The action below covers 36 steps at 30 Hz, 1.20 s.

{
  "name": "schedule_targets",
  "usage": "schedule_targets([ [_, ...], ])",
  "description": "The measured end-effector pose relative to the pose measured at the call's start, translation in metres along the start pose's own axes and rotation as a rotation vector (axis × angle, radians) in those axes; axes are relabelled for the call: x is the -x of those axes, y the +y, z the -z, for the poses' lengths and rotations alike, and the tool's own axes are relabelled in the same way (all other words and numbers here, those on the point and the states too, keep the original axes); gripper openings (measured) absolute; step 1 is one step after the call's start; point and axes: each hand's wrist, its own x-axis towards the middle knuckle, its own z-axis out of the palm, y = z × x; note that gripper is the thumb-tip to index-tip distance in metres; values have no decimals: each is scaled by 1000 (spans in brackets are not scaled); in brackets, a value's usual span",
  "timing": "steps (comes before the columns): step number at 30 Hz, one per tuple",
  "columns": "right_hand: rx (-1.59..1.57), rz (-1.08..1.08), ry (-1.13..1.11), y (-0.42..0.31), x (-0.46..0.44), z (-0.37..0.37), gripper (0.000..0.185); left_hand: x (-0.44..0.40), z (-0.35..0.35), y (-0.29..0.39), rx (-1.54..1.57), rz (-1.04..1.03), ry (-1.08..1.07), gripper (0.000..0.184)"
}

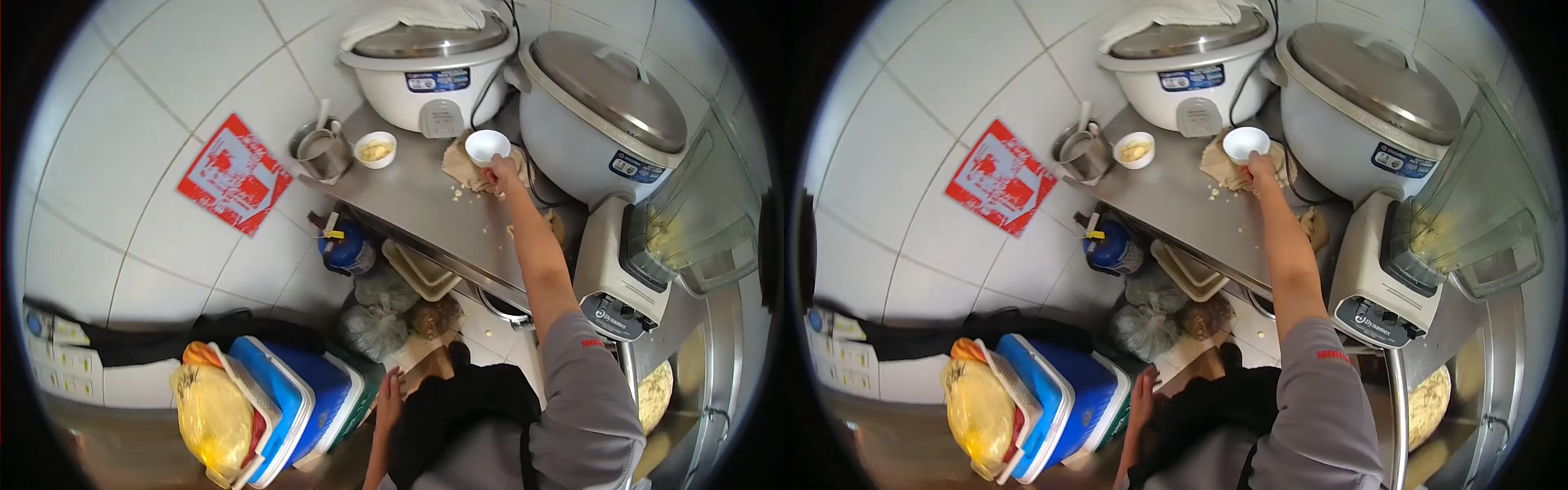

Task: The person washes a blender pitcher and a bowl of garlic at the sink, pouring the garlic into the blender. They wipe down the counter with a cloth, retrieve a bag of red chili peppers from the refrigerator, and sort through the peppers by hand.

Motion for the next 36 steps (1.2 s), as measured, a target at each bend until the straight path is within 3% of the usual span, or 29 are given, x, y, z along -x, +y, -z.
schedule_targets([
  [2, 118, 1, -18, 2, 4, 14, 38, -39, -4, 26, -84, -90, -78, 36],
  [4, 810, 660, 480, 9, 41, 27, 37, -90, -14, 67, -207, -318, -167, 32],
  [7, 1112, 626, 628, 6, 142, 45, 38, -170, -42, 138, -257, -584, -232, 27],
  [9, 1228, 544, 737, 35, 166, 58, 38, -224, -63, 194, -437, -599, -301, 22],
  [11, 1315, 438, 886, 56, 164, 68, 36, -276, -96, 231, -468, -814, -306, 20],
  [13, 1287, 533, 797, 81, 154, 68, 35, -329, -127, 251, -489, -1085, -351, 19],
  [16, 1292, 685, 655, 88, 166, 29, 31, -382, -152, 260, -730, -1213, -408, 18],
  [19, 871, 730, 526, 76, 155, -10, 29, -404, -161, 275, -868, -1168, -482, 14],
  [21, 760, 602, 362, 44, 164, -46, 29, -409, -163, 287, -830, -1042, -490, 12],
  [23, 822, 882, 225, 30, 143, -74, 27, -411, -165, 298, -810, -934, -526, 11],
  [26, 1245, 875, 178, 29, 105, -100, 33, -416, -165, 313, -866, -823, -598, 9],
  [32, 1274, 881, 416, 53, 112, -73, 37, -422, -165, 302, -957, -932, -552, 15],
  [36, 1138, 865, 348, 53, 136, -32, 26, -423, -167, 297, -941, -947, -510, 16],
])
